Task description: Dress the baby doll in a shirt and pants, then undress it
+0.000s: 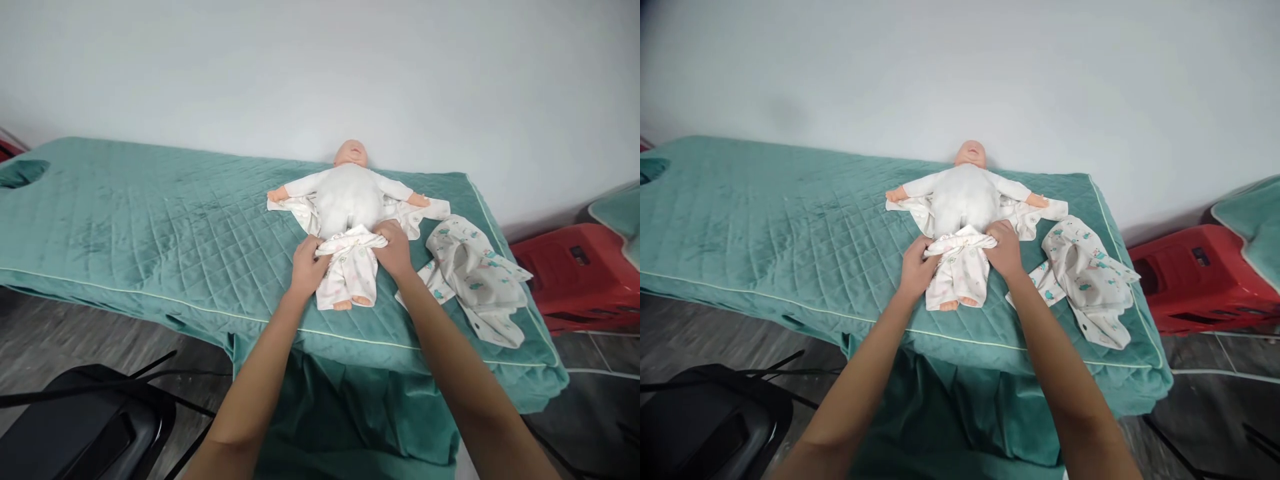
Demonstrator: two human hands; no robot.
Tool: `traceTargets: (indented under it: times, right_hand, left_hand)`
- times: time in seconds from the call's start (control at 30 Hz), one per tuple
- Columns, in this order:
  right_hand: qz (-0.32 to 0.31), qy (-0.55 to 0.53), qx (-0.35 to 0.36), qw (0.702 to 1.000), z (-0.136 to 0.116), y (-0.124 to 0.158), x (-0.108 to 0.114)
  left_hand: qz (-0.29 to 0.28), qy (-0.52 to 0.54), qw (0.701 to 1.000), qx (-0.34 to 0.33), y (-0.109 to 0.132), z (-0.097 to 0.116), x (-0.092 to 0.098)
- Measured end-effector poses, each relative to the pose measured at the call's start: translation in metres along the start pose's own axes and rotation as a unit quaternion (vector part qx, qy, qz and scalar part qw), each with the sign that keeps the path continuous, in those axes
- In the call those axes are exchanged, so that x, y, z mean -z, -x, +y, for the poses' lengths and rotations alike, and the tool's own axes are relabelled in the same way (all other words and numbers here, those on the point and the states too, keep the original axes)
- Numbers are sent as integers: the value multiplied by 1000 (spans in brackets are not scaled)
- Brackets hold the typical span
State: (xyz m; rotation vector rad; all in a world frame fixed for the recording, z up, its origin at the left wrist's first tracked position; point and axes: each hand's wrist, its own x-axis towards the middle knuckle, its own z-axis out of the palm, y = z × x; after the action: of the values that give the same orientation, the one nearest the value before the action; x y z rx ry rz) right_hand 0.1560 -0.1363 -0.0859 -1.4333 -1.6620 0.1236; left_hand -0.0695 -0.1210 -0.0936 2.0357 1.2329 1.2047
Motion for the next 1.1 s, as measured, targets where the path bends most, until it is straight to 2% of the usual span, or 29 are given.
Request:
traceTargets:
  times: [0.13, 0.33, 0.53, 0.67, 0.73, 0.83, 0.97, 1.1]
  right_hand:
    - [-8, -50, -58, 997, -7, 12, 4]
    - [-94, -58, -113, 987, -31, 44, 10]
    - [-64, -33, -152, 986, -35, 40, 6]
    - [-35, -42, -143, 988, -34, 33, 5]
    - [-20, -49, -132, 990, -34, 33, 5]
    - [-13, -62, -134, 989, -34, 34, 4]
    - [-36, -81, -160, 983, -38, 41, 8]
    - [-118, -92, -142, 978, -51, 52, 22]
  left_hand:
    - [-27, 23, 999, -17, 3, 2, 3]
    - [-18, 34, 999, 5, -1, -1, 0]
    - [-24, 65, 994, 80, 4, 8, 1]
    - [-94, 75, 988, 94, 31, 14, 15]
    - [-131, 81, 985, 72, 48, 16, 21]
    - [-164, 52, 985, -2, 68, 20, 21]
    - [-132, -40, 989, -45, 79, 24, 9]
    - [-126, -82, 986, -76, 73, 23, 7]
